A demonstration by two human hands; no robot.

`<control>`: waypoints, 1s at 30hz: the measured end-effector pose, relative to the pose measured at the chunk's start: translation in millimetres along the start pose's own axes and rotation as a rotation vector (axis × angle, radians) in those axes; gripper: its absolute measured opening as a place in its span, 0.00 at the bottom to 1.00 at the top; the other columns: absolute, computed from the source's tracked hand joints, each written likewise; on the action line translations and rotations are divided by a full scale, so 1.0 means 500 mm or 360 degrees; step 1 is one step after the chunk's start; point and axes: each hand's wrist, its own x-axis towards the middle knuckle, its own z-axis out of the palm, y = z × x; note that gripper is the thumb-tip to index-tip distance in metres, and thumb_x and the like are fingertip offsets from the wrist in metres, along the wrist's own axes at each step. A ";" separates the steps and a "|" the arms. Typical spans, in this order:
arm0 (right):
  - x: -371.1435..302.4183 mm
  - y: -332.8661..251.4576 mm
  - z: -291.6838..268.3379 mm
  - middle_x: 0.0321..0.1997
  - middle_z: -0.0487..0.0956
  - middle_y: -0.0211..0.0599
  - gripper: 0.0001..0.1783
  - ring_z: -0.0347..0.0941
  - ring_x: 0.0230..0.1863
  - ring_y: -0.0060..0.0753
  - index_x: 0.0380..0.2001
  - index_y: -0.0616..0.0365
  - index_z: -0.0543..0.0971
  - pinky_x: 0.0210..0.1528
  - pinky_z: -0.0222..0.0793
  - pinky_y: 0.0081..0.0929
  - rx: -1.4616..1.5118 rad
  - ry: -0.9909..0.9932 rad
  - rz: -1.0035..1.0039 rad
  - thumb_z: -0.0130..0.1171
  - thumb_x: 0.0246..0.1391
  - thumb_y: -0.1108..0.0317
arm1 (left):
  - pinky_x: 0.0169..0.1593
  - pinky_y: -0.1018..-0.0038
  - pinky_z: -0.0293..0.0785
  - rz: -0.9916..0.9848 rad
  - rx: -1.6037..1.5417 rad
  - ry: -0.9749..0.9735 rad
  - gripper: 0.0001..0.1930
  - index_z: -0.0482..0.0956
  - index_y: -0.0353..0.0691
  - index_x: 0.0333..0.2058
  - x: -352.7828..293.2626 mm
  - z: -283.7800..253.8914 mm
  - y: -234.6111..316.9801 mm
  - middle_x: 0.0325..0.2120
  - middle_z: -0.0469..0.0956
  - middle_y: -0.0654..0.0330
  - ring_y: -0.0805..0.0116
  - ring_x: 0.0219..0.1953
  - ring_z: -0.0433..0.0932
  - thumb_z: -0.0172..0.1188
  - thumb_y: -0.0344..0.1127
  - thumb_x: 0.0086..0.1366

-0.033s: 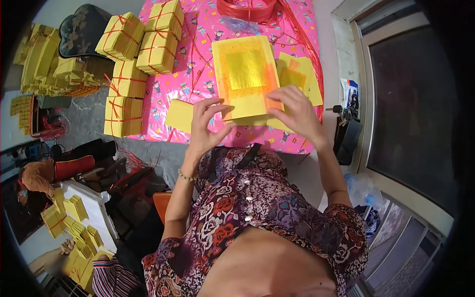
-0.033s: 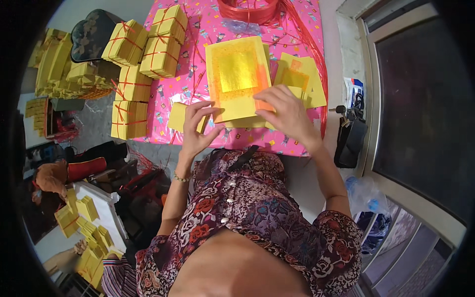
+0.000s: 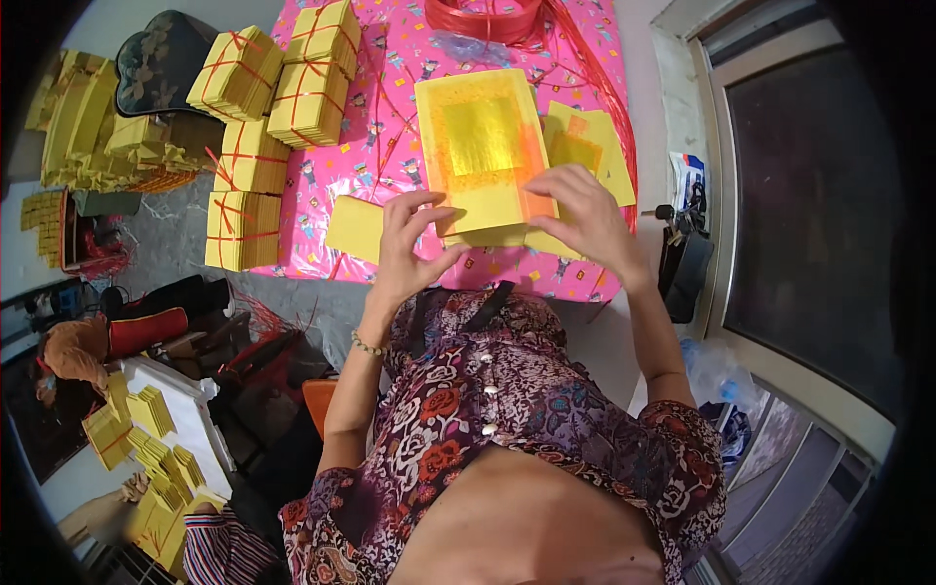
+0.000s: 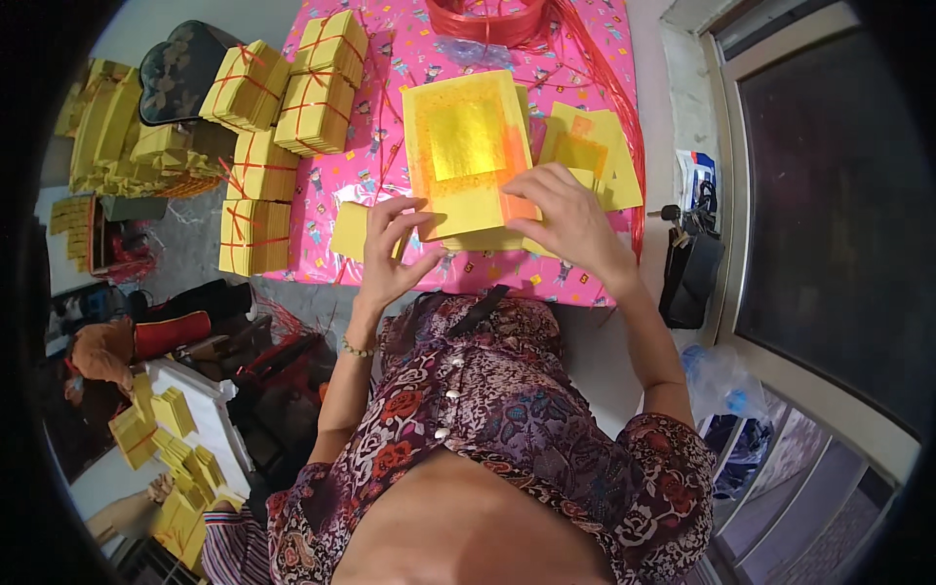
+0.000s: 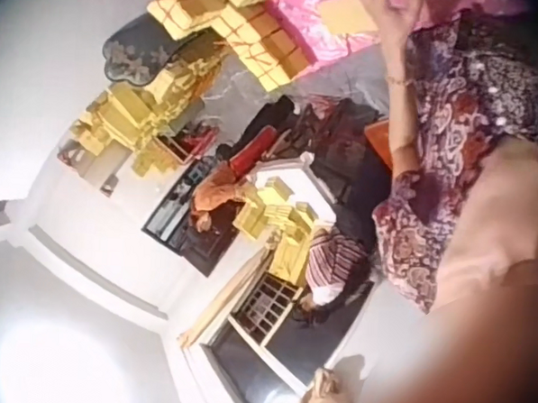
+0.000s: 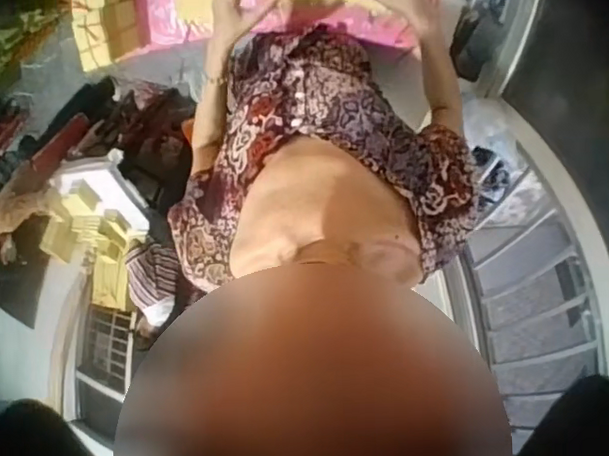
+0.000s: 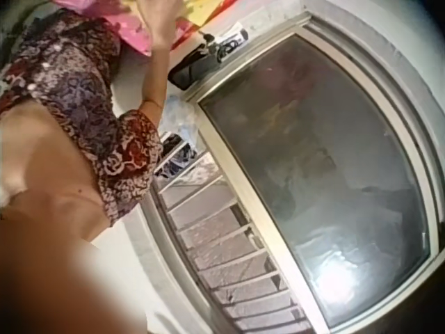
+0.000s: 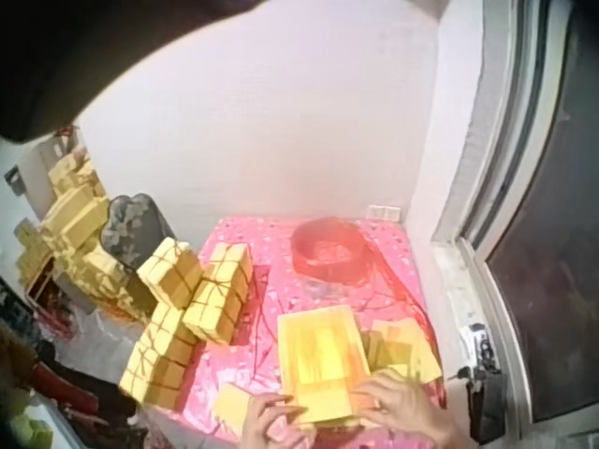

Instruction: Stacking and counting sheets of yellow joss paper.

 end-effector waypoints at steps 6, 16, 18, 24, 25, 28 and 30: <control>-0.011 0.041 -0.008 0.46 0.76 0.36 0.18 0.71 0.51 0.41 0.40 0.58 0.78 0.51 0.69 0.35 -0.0271 -0.0186 -0.0147 0.68 0.45 0.64 | 0.54 0.60 0.69 0.0178 0.0216 -0.0091 0.18 0.80 0.44 0.40 0.016 0.022 -0.011 0.44 0.73 0.57 0.54 0.53 0.69 0.72 0.36 0.48; 0.002 0.055 -0.008 0.39 0.78 0.35 0.08 0.74 0.44 0.38 0.31 0.58 0.83 0.46 0.70 0.33 -0.0061 -0.0196 -0.0080 0.65 0.50 0.65 | 0.49 0.64 0.72 -0.0039 0.0082 0.0066 0.07 0.85 0.41 0.29 0.017 0.027 -0.002 0.34 0.80 0.58 0.57 0.48 0.75 0.70 0.33 0.51; 0.004 0.059 -0.005 0.38 0.78 0.36 0.08 0.74 0.43 0.37 0.30 0.58 0.83 0.45 0.70 0.32 -0.0009 -0.0199 -0.0036 0.64 0.50 0.66 | 0.49 0.65 0.72 -0.0132 0.0044 0.0113 0.06 0.85 0.40 0.28 0.017 0.030 0.002 0.33 0.81 0.58 0.58 0.46 0.75 0.70 0.33 0.51; 0.007 0.068 0.001 0.38 0.78 0.35 0.12 0.73 0.43 0.39 0.29 0.60 0.83 0.46 0.69 0.35 0.0074 -0.0213 0.0047 0.63 0.52 0.62 | 0.49 0.66 0.70 -0.0232 -0.0002 0.0144 0.05 0.85 0.40 0.28 0.018 0.034 0.005 0.32 0.81 0.59 0.59 0.45 0.75 0.69 0.33 0.51; 0.007 0.067 0.001 0.38 0.78 0.35 0.12 0.73 0.43 0.38 0.29 0.60 0.83 0.46 0.69 0.35 0.0088 -0.0212 0.0068 0.63 0.52 0.61 | 0.49 0.66 0.70 -0.0232 -0.0002 0.0143 0.05 0.85 0.40 0.28 0.018 0.034 0.006 0.32 0.81 0.59 0.59 0.45 0.75 0.69 0.33 0.51; 0.008 0.068 0.000 0.37 0.78 0.35 0.10 0.73 0.42 0.37 0.29 0.60 0.83 0.46 0.69 0.33 0.0093 -0.0211 0.0074 0.63 0.51 0.64 | 0.49 0.66 0.70 -0.0242 0.0012 0.0145 0.05 0.85 0.40 0.27 0.018 0.034 0.007 0.32 0.81 0.58 0.59 0.45 0.75 0.69 0.33 0.52; 0.009 0.068 0.001 0.37 0.78 0.35 0.08 0.74 0.42 0.36 0.30 0.59 0.83 0.46 0.69 0.31 0.0086 -0.0212 0.0059 0.63 0.51 0.66 | 0.49 0.66 0.70 -0.0235 0.0018 0.0146 0.05 0.85 0.39 0.27 0.018 0.034 0.005 0.32 0.81 0.58 0.59 0.45 0.75 0.69 0.33 0.51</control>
